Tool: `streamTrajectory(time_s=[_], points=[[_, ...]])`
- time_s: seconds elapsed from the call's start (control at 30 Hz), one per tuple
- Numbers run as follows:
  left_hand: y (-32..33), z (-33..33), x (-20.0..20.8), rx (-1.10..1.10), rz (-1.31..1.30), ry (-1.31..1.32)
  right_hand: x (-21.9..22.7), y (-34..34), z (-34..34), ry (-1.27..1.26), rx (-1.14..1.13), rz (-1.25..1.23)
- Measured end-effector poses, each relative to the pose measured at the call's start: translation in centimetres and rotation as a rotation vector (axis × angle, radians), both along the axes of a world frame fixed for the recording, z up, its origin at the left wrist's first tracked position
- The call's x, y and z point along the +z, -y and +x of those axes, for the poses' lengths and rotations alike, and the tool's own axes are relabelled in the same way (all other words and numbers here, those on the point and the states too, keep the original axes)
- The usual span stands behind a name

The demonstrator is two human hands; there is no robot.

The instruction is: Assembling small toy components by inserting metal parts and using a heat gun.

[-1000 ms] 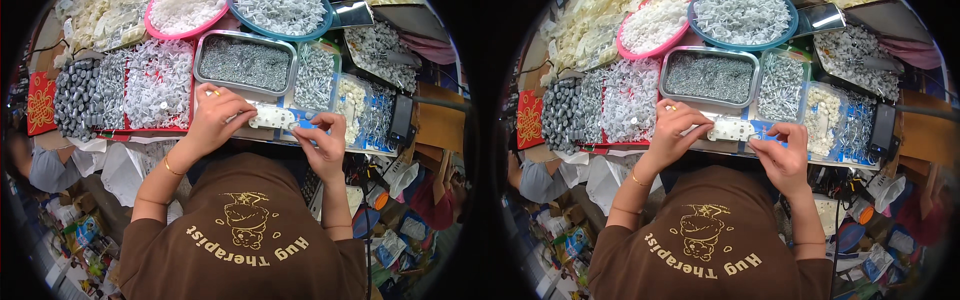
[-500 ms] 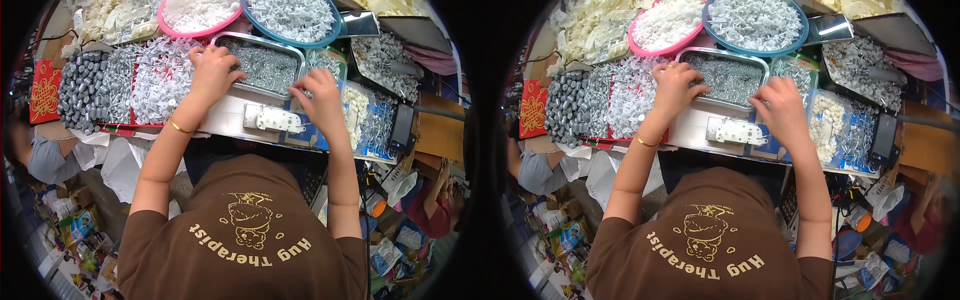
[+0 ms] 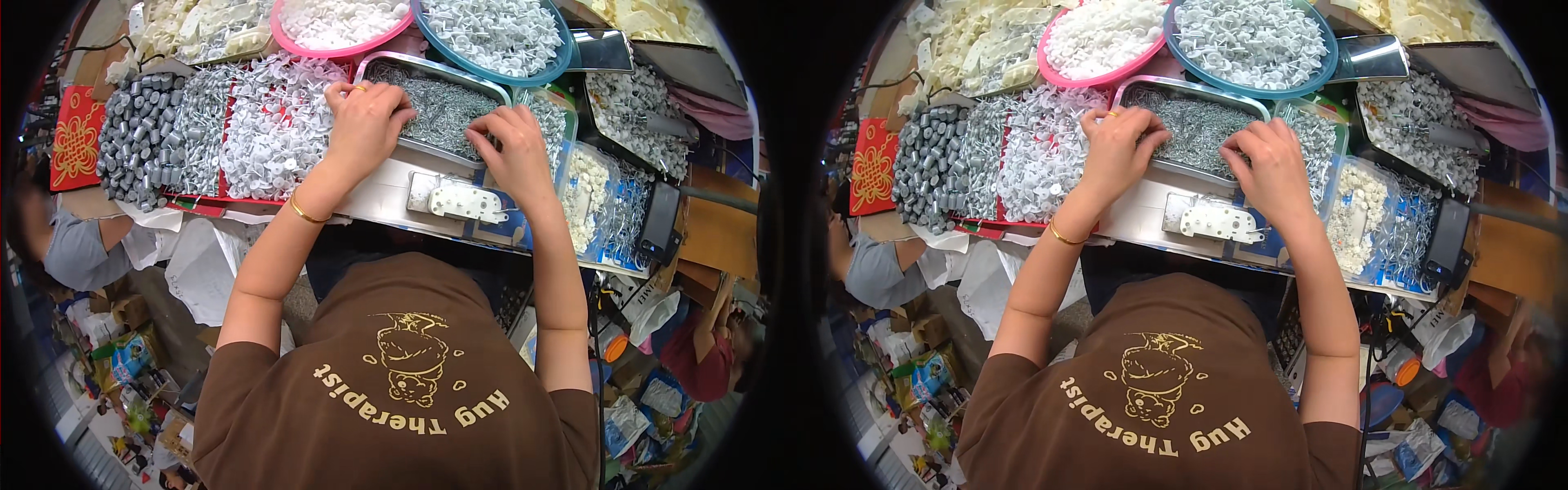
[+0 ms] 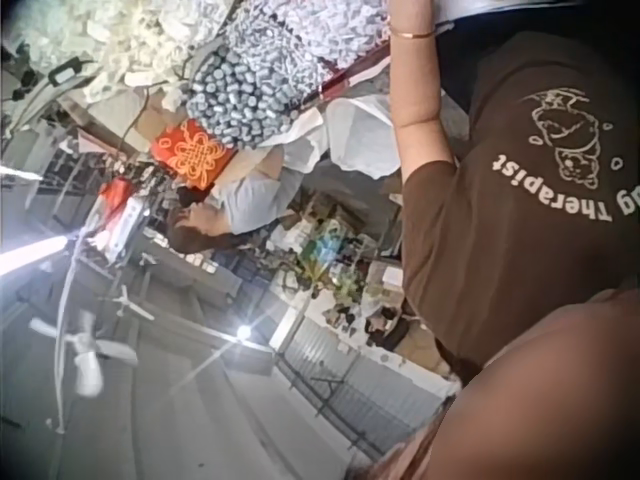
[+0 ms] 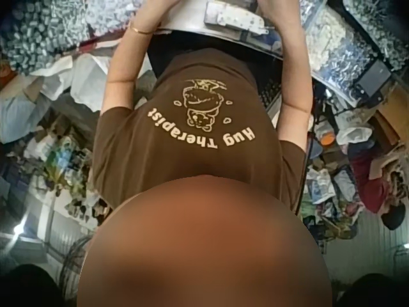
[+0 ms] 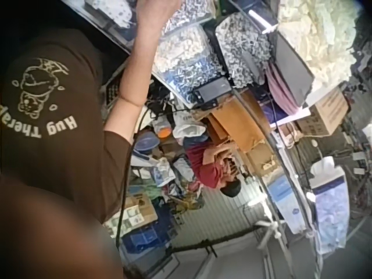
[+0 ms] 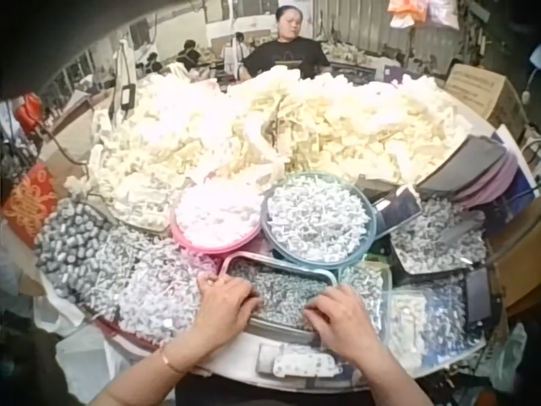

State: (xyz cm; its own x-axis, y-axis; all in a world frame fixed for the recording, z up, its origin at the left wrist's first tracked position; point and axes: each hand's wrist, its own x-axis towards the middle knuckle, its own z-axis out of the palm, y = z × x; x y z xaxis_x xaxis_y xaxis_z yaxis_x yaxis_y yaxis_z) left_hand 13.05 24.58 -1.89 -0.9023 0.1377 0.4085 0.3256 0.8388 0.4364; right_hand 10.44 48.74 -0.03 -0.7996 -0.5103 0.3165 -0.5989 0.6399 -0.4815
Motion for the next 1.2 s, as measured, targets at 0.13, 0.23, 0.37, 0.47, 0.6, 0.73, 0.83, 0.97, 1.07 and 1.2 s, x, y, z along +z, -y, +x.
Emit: streamTrajectory(time_s=[0.13,0.23,0.37,0.47,0.6,0.73,0.83,0.97,1.07,1.2], points=[[0.5,0.1,0.2,-0.019,0.124,0.062,1.1,-0.4,0.5,0.063,-0.029,-0.09],[1.3,1.3,0.9,-0.046,0.159,0.081,3.8,-1.1,2.4,0.166,-0.044,-0.122],[1.2,3.8,3.0,-0.066,0.382,0.286,4.7,-2.0,5.5,0.159,0.028,-0.042],[0.4,6.1,3.8,-0.169,0.319,0.237,4.8,-2.0,6.6,0.145,0.063,0.026],[-1.3,7.8,5.3,-0.224,0.249,0.19,5.5,-1.8,6.1,0.11,0.105,0.13],[-2.1,8.3,4.4,-0.233,0.153,0.093,5.9,-0.8,3.8,-0.001,-0.007,-0.069],[-2.4,8.5,4.2,-0.24,0.101,0.04,2.1,-0.9,0.7,0.002,0.042,0.046],[-2.3,8.7,4.3,-0.236,0.149,0.079,0.0,0.0,-0.5,-0.007,0.122,0.069],[-1.9,8.6,4.8,-0.238,0.152,0.118,-0.6,0.3,-0.4,0.001,0.126,0.021],[-1.9,8.4,4.8,-0.22,0.162,0.094,-0.1,-0.1,0.1,0.021,0.086,-0.013]])
